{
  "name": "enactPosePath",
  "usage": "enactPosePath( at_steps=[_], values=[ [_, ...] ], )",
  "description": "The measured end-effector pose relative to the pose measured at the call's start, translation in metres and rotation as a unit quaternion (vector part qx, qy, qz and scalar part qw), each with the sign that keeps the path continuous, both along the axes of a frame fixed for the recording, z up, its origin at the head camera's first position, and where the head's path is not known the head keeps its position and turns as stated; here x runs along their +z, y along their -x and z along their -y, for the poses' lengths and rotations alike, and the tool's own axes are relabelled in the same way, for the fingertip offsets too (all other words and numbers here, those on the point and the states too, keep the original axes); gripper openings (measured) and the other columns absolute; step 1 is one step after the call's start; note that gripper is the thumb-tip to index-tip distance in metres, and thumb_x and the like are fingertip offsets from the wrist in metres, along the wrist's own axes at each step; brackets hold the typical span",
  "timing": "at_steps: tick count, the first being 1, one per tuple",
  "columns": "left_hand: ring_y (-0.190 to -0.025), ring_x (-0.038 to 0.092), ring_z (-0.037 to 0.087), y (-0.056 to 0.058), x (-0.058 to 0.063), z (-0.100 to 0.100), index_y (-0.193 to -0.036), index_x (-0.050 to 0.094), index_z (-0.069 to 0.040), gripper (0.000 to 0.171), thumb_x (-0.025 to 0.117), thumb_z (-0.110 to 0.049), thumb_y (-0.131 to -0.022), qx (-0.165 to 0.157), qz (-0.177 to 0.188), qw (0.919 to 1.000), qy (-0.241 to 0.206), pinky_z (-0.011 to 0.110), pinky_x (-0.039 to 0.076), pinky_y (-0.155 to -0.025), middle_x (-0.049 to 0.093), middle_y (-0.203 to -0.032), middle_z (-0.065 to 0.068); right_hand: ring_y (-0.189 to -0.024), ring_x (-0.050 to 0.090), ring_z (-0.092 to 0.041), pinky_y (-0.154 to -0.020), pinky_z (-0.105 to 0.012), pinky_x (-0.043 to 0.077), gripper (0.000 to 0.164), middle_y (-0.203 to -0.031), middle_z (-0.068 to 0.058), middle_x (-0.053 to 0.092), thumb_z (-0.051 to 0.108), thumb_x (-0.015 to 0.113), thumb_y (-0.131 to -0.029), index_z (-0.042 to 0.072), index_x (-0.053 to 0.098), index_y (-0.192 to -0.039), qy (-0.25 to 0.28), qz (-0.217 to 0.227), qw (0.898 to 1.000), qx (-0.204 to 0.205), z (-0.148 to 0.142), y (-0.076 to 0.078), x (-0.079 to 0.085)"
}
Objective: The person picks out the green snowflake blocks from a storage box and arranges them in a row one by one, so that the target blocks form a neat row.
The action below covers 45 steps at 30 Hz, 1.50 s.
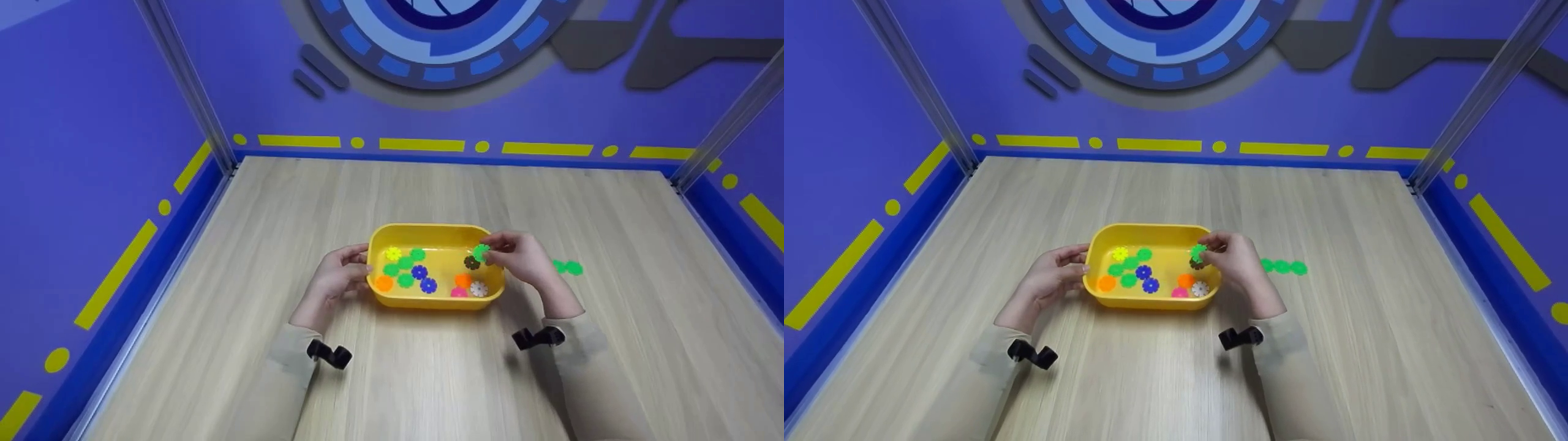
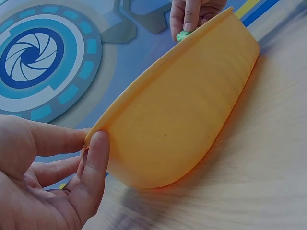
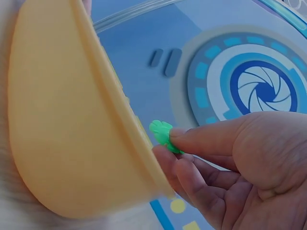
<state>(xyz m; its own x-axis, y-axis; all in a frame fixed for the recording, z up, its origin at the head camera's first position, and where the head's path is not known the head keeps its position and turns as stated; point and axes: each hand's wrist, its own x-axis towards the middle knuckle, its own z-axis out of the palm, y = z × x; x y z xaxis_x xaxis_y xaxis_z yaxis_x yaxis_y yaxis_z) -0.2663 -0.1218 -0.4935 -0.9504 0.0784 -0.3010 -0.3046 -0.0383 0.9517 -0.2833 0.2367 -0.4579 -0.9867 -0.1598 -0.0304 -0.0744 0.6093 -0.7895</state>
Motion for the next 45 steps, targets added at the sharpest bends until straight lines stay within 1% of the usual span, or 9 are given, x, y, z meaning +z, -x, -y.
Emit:
enactPosePath(
  at_steps=[5, 11, 13, 18, 25, 28, 34, 39, 45],
  values=[
    [-0.077, 0.064, 0.016, -0.001, 0.001, -0.001, -0.142, 0.06, -0.007, 0.055, 0.068, 0.004, -0.089, 0.003, 0.002, 1.0, -0.001, 0.027, 0.061, -0.067, 0.059, -0.114, 0.009, -0.089, 0.065, -0.017, -0.076, -0.018, 0.057, 0.03, -0.109, -0.017, 0.072, 0.014, 0.072, -0.094, 0.002, 0.072, -0.123, 0.0, 0.007, 1.0, -0.016, -0.007, -0.001, 0.002],
    [-0.076, 0.064, 0.016, 0.0, -0.001, -0.001, -0.143, 0.059, -0.006, 0.055, 0.068, 0.004, -0.089, 0.0, -0.003, 1.0, 0.002, 0.026, 0.06, -0.065, 0.059, -0.115, 0.01, -0.092, 0.067, -0.017, -0.082, -0.029, 0.062, 0.033, -0.116, -0.018, 0.072, 0.017, 0.072, -0.095, 0.003, 0.071, -0.125, 0.016, 0.014, 0.999, -0.027, -0.017, -0.001, 0.005],
    [-0.075, 0.063, 0.016, 0.0, -0.001, 0.0, -0.143, 0.059, -0.007, 0.055, 0.068, 0.004, -0.089, 0.0, -0.003, 1.0, 0.004, 0.026, 0.06, -0.065, 0.059, -0.116, 0.011, -0.093, 0.068, -0.017, -0.083, -0.028, 0.062, 0.034, -0.118, -0.019, 0.072, 0.018, 0.072, -0.096, 0.004, 0.07, -0.126, 0.017, 0.014, 0.999, -0.03, -0.022, -0.002, 0.007],
    [-0.075, 0.063, 0.016, 0.0, -0.001, 0.0, -0.143, 0.059, -0.006, 0.055, 0.069, 0.004, -0.089, -0.002, -0.006, 0.9999, 0.008, 0.026, 0.06, -0.066, 0.058, -0.117, 0.012, -0.094, 0.071, -0.02, -0.078, -0.02, 0.059, 0.035, -0.118, -0.018, 0.071, 0.02, 0.07, -0.097, 0.005, 0.069, -0.128, 0.016, 0.014, 0.999, -0.042, -0.034, -0.003, 0.009],
    [-0.075, 0.062, 0.016, 0.0, -0.001, 0.0, -0.143, 0.059, -0.005, 0.055, 0.068, 0.004, -0.089, 0.0, -0.01, 0.9999, 0.008, 0.027, 0.061, -0.066, 0.059, -0.116, 0.011, -0.085, 0.07, -0.005, -0.081, -0.022, 0.061, 0.039, -0.11, -0.013, 0.07, 0.021, 0.069, -0.098, 0.002, 0.067, -0.132, 0.028, 0.002, 0.999, -0.047, -0.048, -0.003, 0.01],
    [-0.075, 0.063, 0.016, 0.0, -0.001, 0.0, -0.143, 0.059, -0.005, 0.055, 0.068, 0.004, -0.089, -0.001, -0.011, 0.9999, 0.007, 0.026, 0.06, -0.066, 0.059, -0.116, 0.011, -0.083, 0.07, -0.002, -0.081, -0.022, 0.061, 0.039, -0.109, -0.011, 0.07, 0.021, 0.069, -0.098, 0.003, 0.067, -0.132, 0.032, -0.001, 0.998, -0.051, -0.053, -0.003, 0.01],
    [-0.073, 0.063, 0.015, 0.0, -0.003, 0.0, -0.143, 0.059, -0.004, 0.055, 0.068, 0.004, -0.09, -0.003, -0.015, 0.9999, 0.004, 0.026, 0.06, -0.065, 0.06, -0.117, 0.013, -0.083, 0.07, 0.0, -0.081, -0.021, 0.061, 0.041, -0.108, -0.011, 0.07, 0.022, 0.069, -0.098, 0.0, 0.066, -0.133, 0.043, -0.008, 0.998, -0.053, -0.063, -0.005, 0.01],
    [-0.074, 0.063, 0.016, -0.001, -0.001, -0.001, -0.143, 0.058, -0.004, 0.056, 0.068, 0.006, -0.089, 0.0, -0.015, 0.9999, 0.003, 0.025, 0.059, -0.064, 0.06, -0.115, 0.011, -0.081, 0.071, 0.001, -0.078, -0.015, 0.059, 0.04, -0.102, -0.002, 0.069, 0.02, 0.068, -0.098, 0.0, 0.065, -0.133, 0.049, -0.013, 0.997, -0.061, -0.071, -0.006, 0.01],
    [-0.079, 0.064, 0.018, 0.0, -0.001, -0.002, -0.144, 0.057, -0.002, 0.056, 0.067, 0.007, -0.089, 0.002, -0.019, 0.9998, 0.0, 0.024, 0.059, -0.062, 0.059, -0.113, 0.01, -0.081, 0.071, 0.002, -0.079, -0.017, 0.06, 0.042, -0.095, 0.008, 0.068, 0.02, 0.068, -0.099, -0.001, 0.064, -0.135, 0.057, -0.01, 0.996, -0.074, -0.083, -0.007, 0.011]
  ],
)
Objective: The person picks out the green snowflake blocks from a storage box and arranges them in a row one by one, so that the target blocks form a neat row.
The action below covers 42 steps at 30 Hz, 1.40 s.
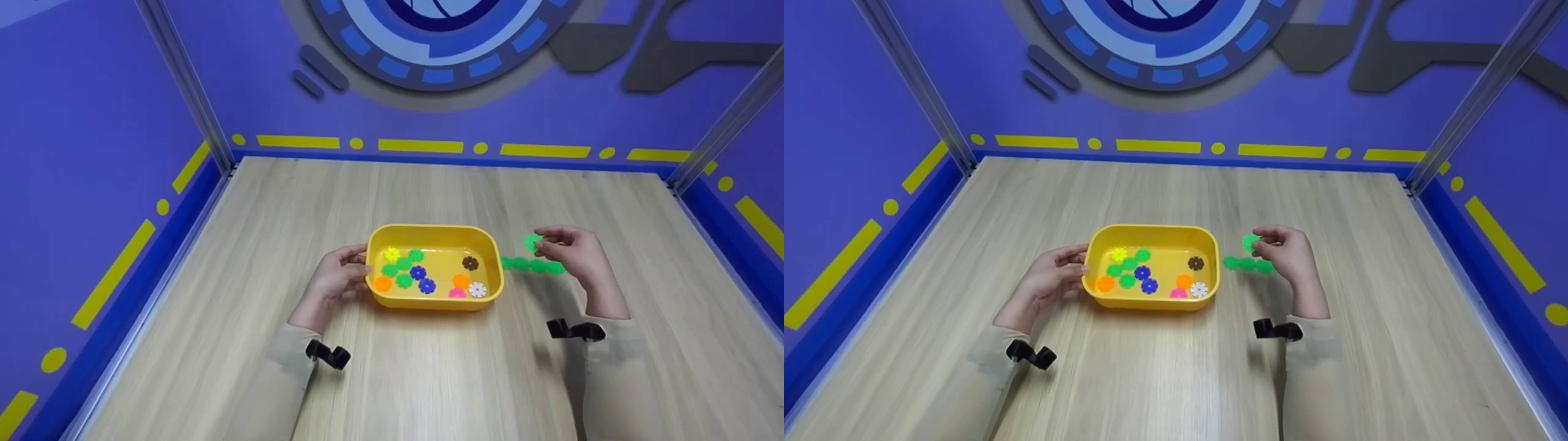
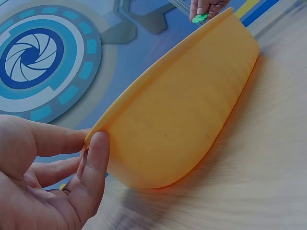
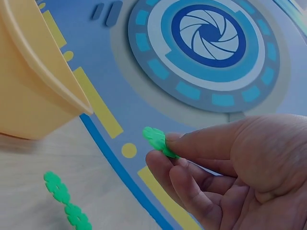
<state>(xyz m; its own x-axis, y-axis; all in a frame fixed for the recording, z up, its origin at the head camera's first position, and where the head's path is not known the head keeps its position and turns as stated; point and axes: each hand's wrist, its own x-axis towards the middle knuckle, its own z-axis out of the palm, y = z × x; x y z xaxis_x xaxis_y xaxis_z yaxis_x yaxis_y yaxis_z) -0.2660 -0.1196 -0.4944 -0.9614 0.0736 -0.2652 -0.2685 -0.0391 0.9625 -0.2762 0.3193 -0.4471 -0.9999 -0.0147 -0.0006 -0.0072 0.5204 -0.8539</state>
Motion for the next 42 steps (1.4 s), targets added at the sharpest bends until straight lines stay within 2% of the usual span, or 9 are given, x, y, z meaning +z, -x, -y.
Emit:
enactPosePath(
  at_steps=[9, 19, 24, 29, 42],
  values=[
    [-0.076, 0.061, 0.016, 0.002, -0.002, 0.0, -0.144, 0.057, -0.001, 0.055, 0.067, 0.006, -0.089, -0.008, -0.008, 0.9999, 0.008, 0.023, 0.058, -0.061, 0.058, -0.111, 0.01, -0.082, 0.071, 0.004, -0.08, -0.016, 0.059, 0.046, -0.093, 0.013, 0.066, 0.019, 0.064, -0.101, -0.004, 0.058, -0.141, 0.021, 0.015, 1.0, -0.014, -0.017, -0.001, 0.001],
    [-0.075, 0.061, 0.016, 0.001, -0.001, 0.0, -0.143, 0.057, -0.001, 0.056, 0.067, 0.007, -0.089, -0.002, -0.004, 1.0, 0.001, 0.024, 0.059, -0.06, 0.058, -0.109, 0.009, -0.081, 0.069, 0.004, -0.08, -0.014, 0.059, 0.047, -0.088, 0.018, 0.065, 0.015, 0.061, -0.102, -0.008, 0.054, -0.142, 0.039, 0.017, 0.998, -0.042, -0.036, -0.003, -0.002],
    [-0.076, 0.062, 0.016, 0.001, -0.001, 0.0, -0.143, 0.058, -0.004, 0.056, 0.068, 0.005, -0.089, 0.002, 0.008, 1.0, 0.003, 0.025, 0.059, -0.063, 0.059, -0.111, 0.009, -0.083, 0.07, 0.004, -0.084, -0.016, 0.06, 0.05, -0.09, 0.019, 0.066, 0.016, 0.063, -0.102, -0.009, 0.051, -0.144, 0.052, 0.028, 0.997, -0.05, -0.045, -0.004, -0.004],
    [-0.076, 0.063, 0.017, 0.0, -0.001, 0.001, -0.142, 0.06, -0.008, 0.056, 0.068, 0.004, -0.088, 0.006, 0.026, 0.9996, 0.002, 0.027, 0.06, -0.064, 0.059, -0.113, 0.009, -0.083, 0.071, 0.003, -0.082, -0.014, 0.059, 0.051, -0.09, 0.02, 0.068, 0.015, 0.063, -0.102, -0.008, 0.049, -0.145, 0.069, 0.042, 0.995, -0.066, -0.054, -0.003, -0.007],
    [-0.078, 0.064, 0.017, 0.0, 0.001, 0.001, -0.143, 0.06, -0.009, 0.056, 0.068, 0.003, -0.089, 0.002, 0.029, 0.9995, 0.01, 0.028, 0.061, -0.068, 0.059, -0.116, 0.008, -0.078, 0.071, 0.002, -0.078, -0.013, 0.059, 0.046, -0.085, 0.021, 0.069, 0.011, 0.065, -0.1, -0.007, 0.054, -0.141, 0.105, 0.051, 0.987, -0.109, -0.071, -0.006, -0.016]
  ],
)
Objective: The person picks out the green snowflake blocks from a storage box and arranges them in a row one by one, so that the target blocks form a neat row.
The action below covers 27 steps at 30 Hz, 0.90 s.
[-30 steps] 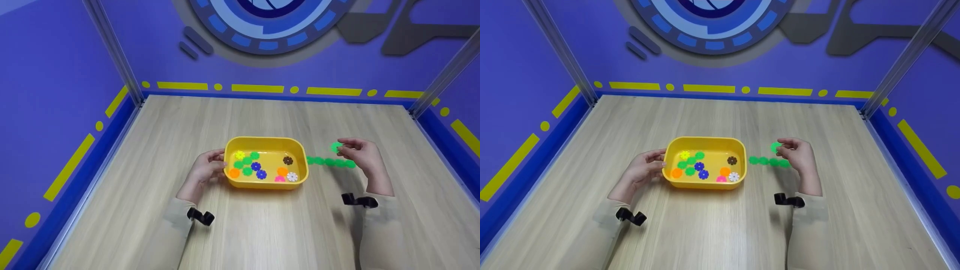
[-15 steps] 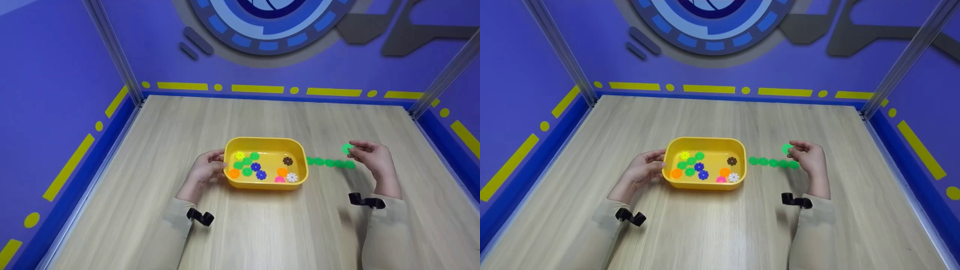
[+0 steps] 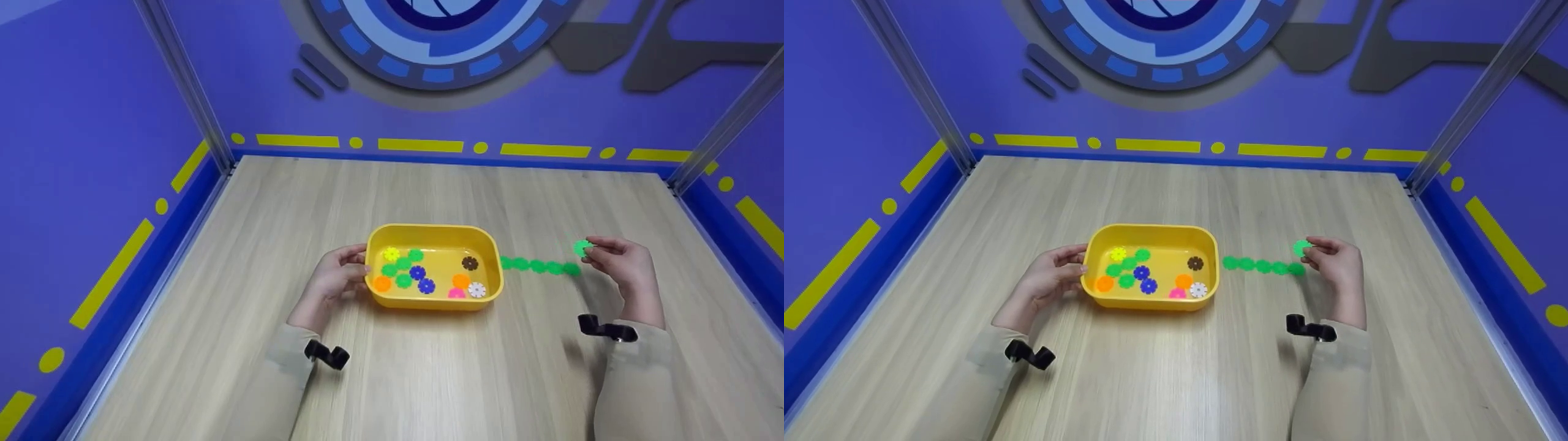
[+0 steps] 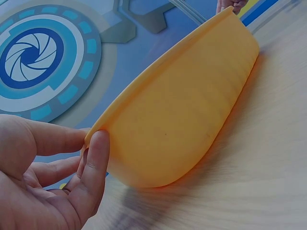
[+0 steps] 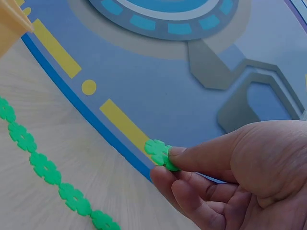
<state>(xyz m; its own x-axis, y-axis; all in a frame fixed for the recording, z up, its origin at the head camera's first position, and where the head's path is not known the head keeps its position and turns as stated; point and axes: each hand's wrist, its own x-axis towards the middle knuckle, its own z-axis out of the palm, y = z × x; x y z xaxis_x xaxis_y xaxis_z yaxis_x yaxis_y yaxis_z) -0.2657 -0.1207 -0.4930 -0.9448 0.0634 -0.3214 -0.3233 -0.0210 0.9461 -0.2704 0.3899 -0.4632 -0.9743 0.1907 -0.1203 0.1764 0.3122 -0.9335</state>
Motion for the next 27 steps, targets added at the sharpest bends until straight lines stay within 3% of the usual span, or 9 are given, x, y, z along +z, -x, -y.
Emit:
enactPosePath(
  at_steps=[7, 13, 22, 27],
  values=[
    [-0.079, 0.064, 0.017, 0.0, 0.0, 0.0, -0.143, 0.059, -0.007, 0.057, 0.068, 0.004, -0.087, 0.002, -0.004, 1.0, -0.005, 0.028, 0.061, -0.067, 0.059, -0.114, 0.009, -0.075, 0.071, 0.002, -0.075, -0.014, 0.06, 0.048, -0.082, 0.022, 0.07, 0.007, 0.064, -0.099, -0.011, 0.052, -0.142, 0.025, 0.021, 0.999, -0.016, -0.009, 0.001, -0.012],
    [-0.076, 0.063, 0.017, 0.0, -0.002, 0.0, -0.142, 0.06, -0.008, 0.056, 0.068, 0.004, -0.089, 0.0, -0.008, 0.9999, -0.007, 0.028, 0.061, -0.067, 0.059, -0.113, 0.008, -0.075, 0.071, 0.001, -0.074, -0.017, 0.06, 0.04, -0.079, 0.019, 0.07, 0.006, 0.063, -0.099, -0.005, 0.058, -0.137, 0.043, 0.051, 0.997, -0.037, -0.017, 0.001, -0.02],
    [-0.076, 0.063, 0.017, -0.001, -0.001, -0.001, -0.142, 0.059, -0.006, 0.055, 0.068, 0.004, -0.088, -0.002, -0.015, 0.9998, -0.011, 0.025, 0.059, -0.064, 0.059, -0.112, 0.009, -0.074, 0.066, 0.004, -0.072, -0.014, 0.058, 0.046, -0.08, 0.021, 0.062, 0.009, 0.058, -0.101, -0.012, 0.052, -0.142, -0.064, 0.06, 0.995, -0.048, -0.019, 0.001, -0.03],
    [-0.077, 0.063, 0.017, -0.001, -0.002, 0.0, -0.142, 0.06, -0.006, 0.055, 0.068, 0.005, -0.088, -0.001, -0.018, 0.9998, -0.012, 0.026, 0.06, -0.065, 0.059, -0.111, 0.008, -0.073, 0.065, 0.004, -0.07, -0.015, 0.057, 0.046, -0.08, 0.02, 0.062, 0.011, 0.058, -0.1, -0.011, 0.054, -0.14, -0.092, 0.068, 0.992, -0.049, -0.019, 0.001, -0.035]
  ],
)
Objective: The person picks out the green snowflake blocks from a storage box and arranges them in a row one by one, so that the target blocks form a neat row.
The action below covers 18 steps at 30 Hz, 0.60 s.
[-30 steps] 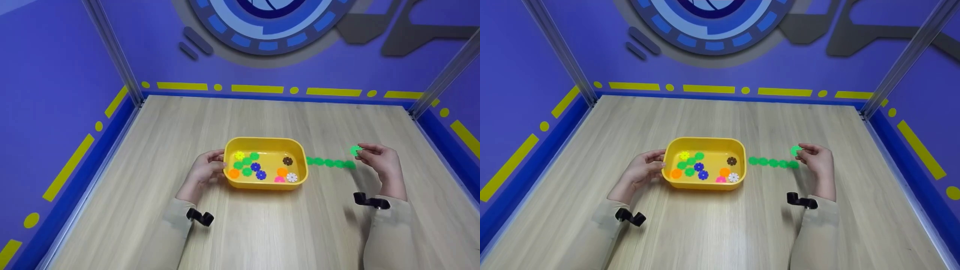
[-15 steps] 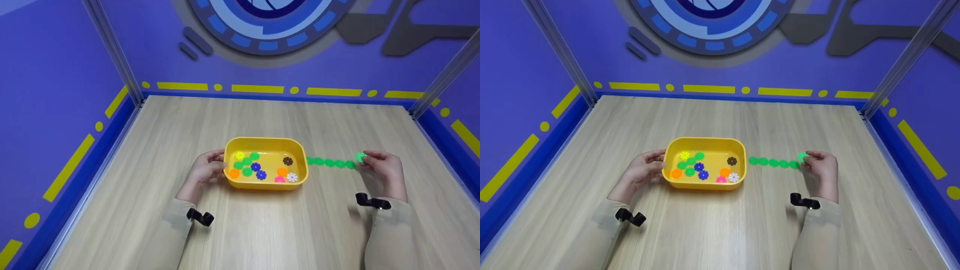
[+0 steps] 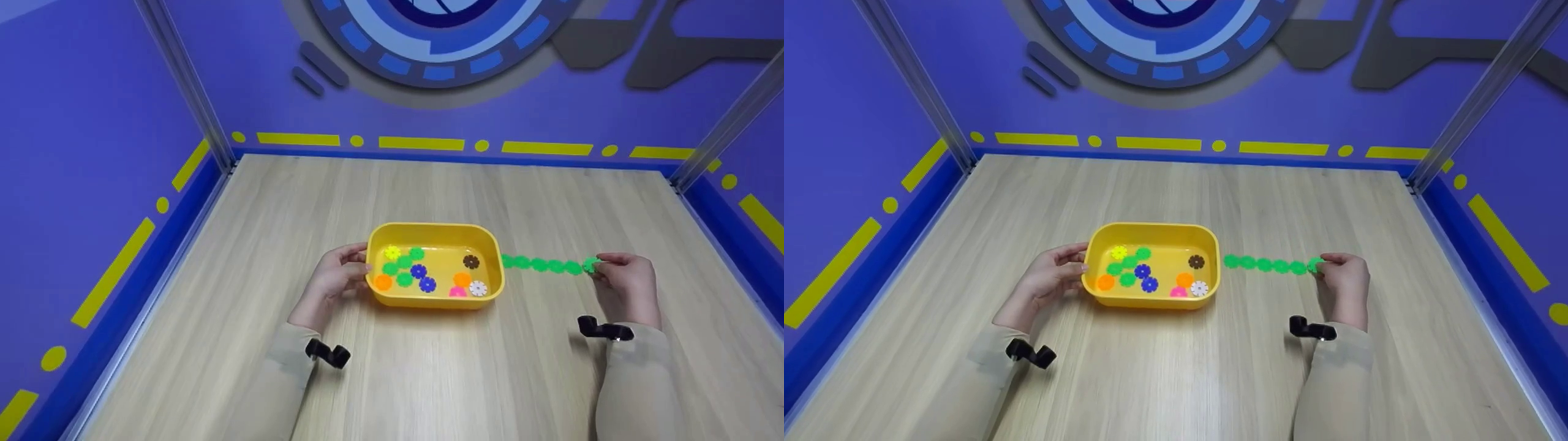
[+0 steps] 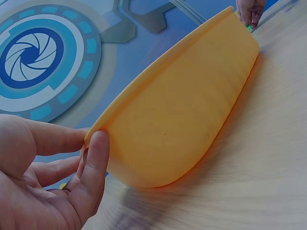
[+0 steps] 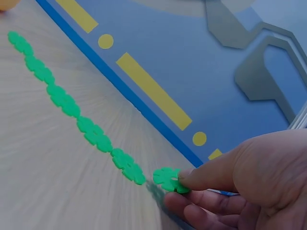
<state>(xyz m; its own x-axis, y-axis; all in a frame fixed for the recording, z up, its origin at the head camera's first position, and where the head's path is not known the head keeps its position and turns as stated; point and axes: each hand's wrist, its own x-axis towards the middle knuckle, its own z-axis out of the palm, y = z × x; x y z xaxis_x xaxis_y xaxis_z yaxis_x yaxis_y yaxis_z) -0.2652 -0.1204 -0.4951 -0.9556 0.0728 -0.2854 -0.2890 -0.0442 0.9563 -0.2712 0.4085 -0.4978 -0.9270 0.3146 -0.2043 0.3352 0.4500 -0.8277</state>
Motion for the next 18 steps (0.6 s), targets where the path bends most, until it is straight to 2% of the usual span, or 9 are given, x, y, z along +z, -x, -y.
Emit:
enactPosePath(
  at_steps=[7, 11, 18],
  values=[
    [-0.079, 0.063, 0.018, 0.0, 0.0, 0.0, -0.142, 0.06, -0.006, 0.056, 0.068, 0.005, -0.088, -0.001, -0.001, 1.0, -0.001, 0.026, 0.06, -0.065, 0.058, -0.113, 0.009, -0.073, 0.064, 0.002, -0.068, -0.014, 0.054, 0.045, -0.079, 0.018, 0.064, 0.015, 0.059, -0.1, -0.011, 0.058, -0.136, -0.02, 0.007, 1.0, 0.006, 0.0, 0.001, 0.0],
    [-0.079, 0.063, 0.018, 0.001, -0.001, 0.0, -0.142, 0.06, -0.006, 0.056, 0.068, 0.005, -0.088, 0.001, 0.002, 1.0, -0.001, 0.026, 0.06, -0.065, 0.059, -0.114, 0.009, -0.073, 0.062, 0.002, -0.067, -0.014, 0.052, 0.045, -0.082, 0.015, 0.066, 0.021, 0.057, -0.102, -0.009, 0.06, -0.135, -0.054, 0.022, 0.998, 0.007, -0.001, 0.001, 0.004],
    [-0.077, 0.063, 0.018, 0.002, -0.001, 0.0, -0.142, 0.06, -0.005, 0.056, 0.068, 0.006, -0.088, 0.001, 0.0, 1.0, 0.002, 0.025, 0.06, -0.063, 0.06, -0.112, 0.008, -0.07, 0.062, 0.005, -0.065, -0.013, 0.052, 0.047, -0.089, 0.007, 0.07, 0.025, 0.054, -0.103, -0.01, 0.06, -0.135, -0.063, 0.032, 0.997, -0.014, 0.0, -0.001, 0.01]
  ],
)
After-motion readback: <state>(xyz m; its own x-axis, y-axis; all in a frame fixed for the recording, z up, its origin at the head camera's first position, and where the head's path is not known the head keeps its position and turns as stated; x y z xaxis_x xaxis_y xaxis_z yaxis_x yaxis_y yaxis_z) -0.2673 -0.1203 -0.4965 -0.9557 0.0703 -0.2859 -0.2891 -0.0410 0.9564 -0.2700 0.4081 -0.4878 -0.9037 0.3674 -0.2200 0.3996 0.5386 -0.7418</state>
